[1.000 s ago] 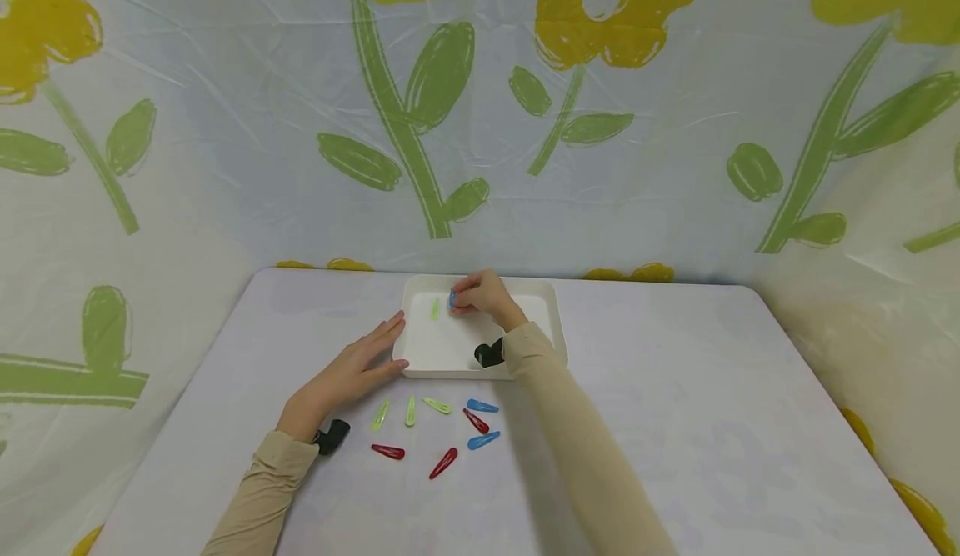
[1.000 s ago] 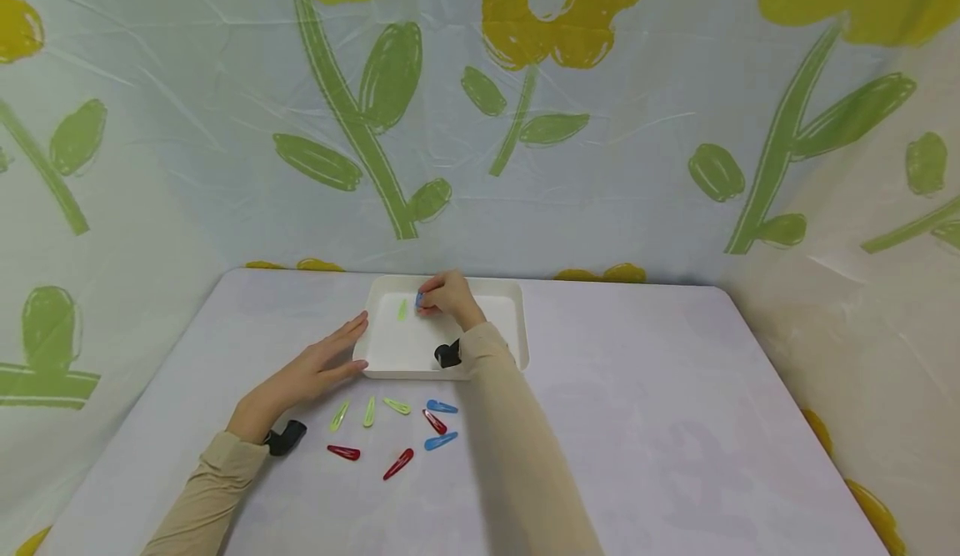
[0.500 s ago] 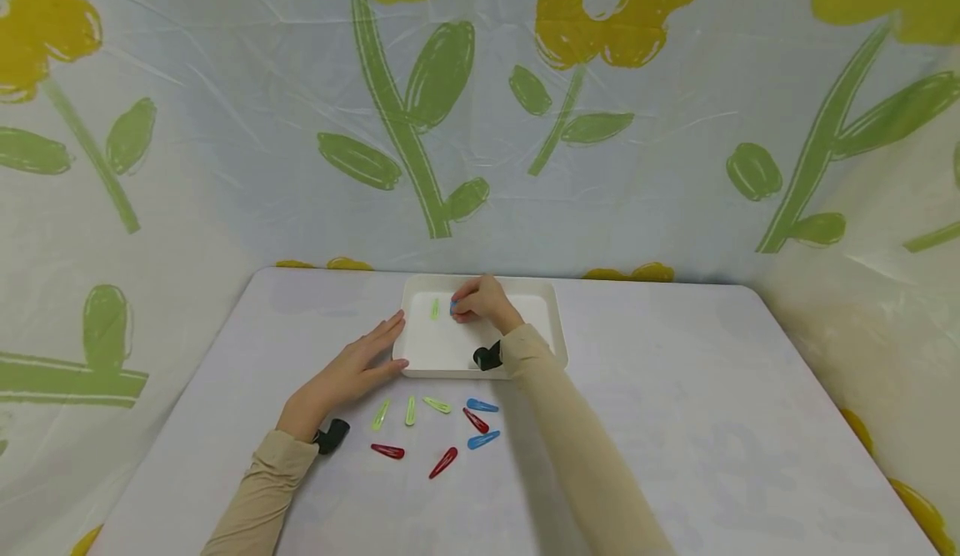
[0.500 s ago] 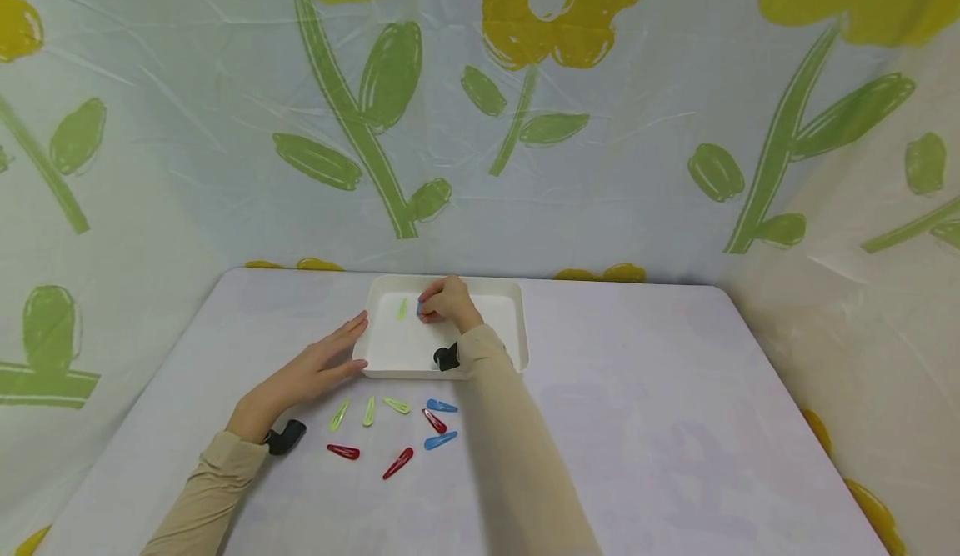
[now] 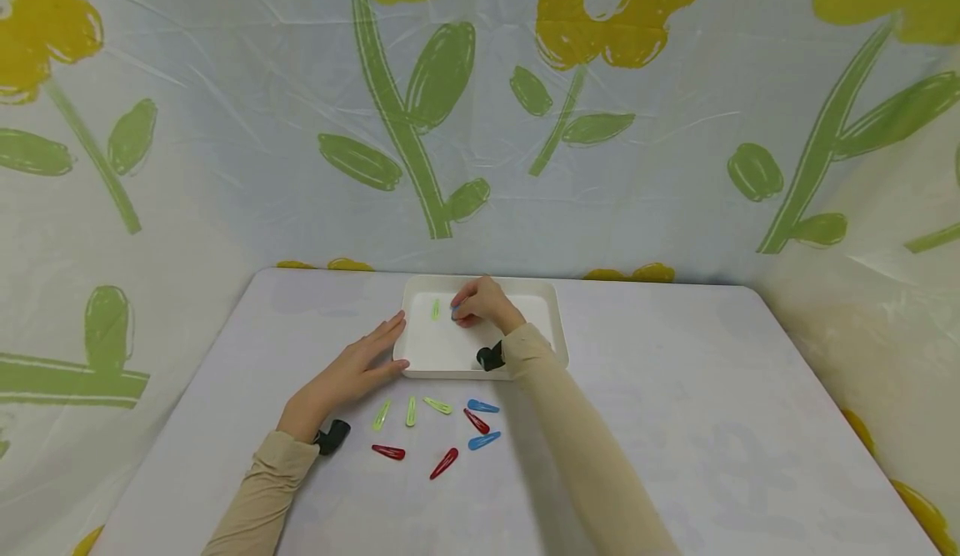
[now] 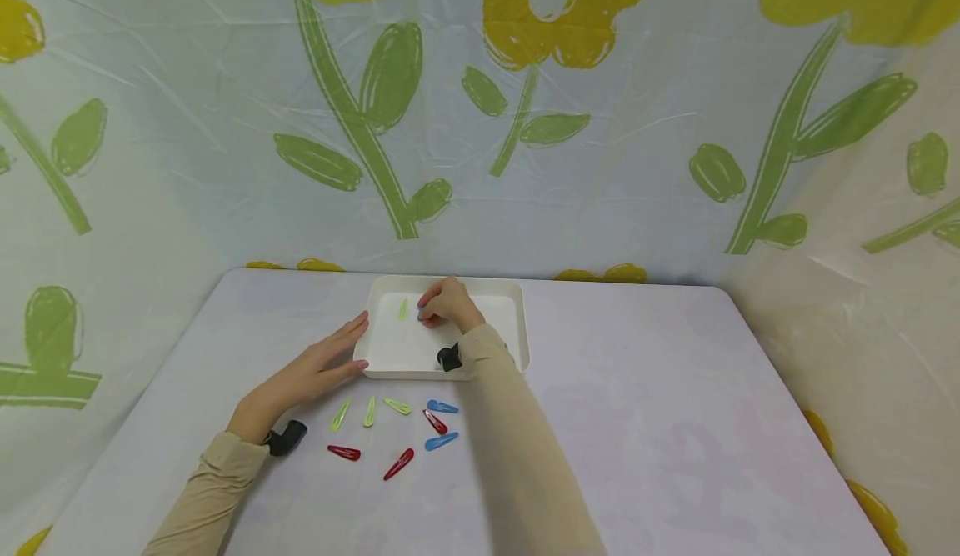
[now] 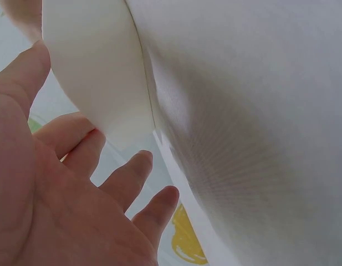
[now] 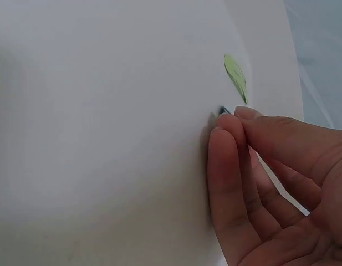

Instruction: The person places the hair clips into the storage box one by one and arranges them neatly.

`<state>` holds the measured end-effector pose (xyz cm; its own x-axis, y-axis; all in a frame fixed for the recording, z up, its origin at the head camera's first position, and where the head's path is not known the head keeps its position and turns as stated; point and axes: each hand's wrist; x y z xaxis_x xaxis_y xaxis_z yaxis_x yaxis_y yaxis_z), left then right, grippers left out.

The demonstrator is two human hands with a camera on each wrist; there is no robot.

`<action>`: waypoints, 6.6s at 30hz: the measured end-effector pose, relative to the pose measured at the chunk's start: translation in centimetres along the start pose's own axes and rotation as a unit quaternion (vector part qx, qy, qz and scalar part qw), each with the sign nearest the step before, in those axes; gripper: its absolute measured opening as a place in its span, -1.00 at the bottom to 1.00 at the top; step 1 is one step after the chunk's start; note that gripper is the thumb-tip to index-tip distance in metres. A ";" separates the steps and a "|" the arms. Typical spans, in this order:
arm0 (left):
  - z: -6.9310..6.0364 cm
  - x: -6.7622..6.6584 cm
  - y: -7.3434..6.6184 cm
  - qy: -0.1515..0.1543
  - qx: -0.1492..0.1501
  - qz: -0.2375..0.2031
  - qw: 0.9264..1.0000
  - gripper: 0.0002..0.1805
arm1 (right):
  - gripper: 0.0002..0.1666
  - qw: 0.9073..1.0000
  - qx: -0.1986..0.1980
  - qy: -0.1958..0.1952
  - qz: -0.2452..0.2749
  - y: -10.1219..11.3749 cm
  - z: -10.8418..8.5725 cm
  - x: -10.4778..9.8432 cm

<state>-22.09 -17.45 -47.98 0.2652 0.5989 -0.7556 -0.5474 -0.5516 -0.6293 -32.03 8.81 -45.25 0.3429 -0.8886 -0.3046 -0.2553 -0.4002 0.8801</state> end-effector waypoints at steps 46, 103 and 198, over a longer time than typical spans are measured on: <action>0.2 0.1 0.2 0.008 0.001 0.011 1.000 -0.18 | -0.62 0.988 0.006 -0.042 -0.148 -0.3 0.8 0.2; 0.1 0.1 0.2 0.008 -0.014 0.001 1.000 -0.18 | -0.63 0.996 0.002 -0.051 -0.070 -1.0 0.6 -0.1; -0.1 0.2 0.0 0.009 -0.024 0.019 0.999 -0.18 | -0.95 0.923 -0.195 0.109 -0.313 -6.5 -17.5 2.4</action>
<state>-21.91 -17.38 -48.18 0.2606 0.5666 -0.7817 -0.5179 -0.6013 -0.6084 -13.73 13.21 -45.29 0.4973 -0.4270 -0.7552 0.3845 -0.6718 0.6331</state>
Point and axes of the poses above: each hand's wrist, its own z-axis towards the middle knuckle, its own x-axis out of the palm, y = z × x, and after that the axes turned 4 degrees about x, right-handed
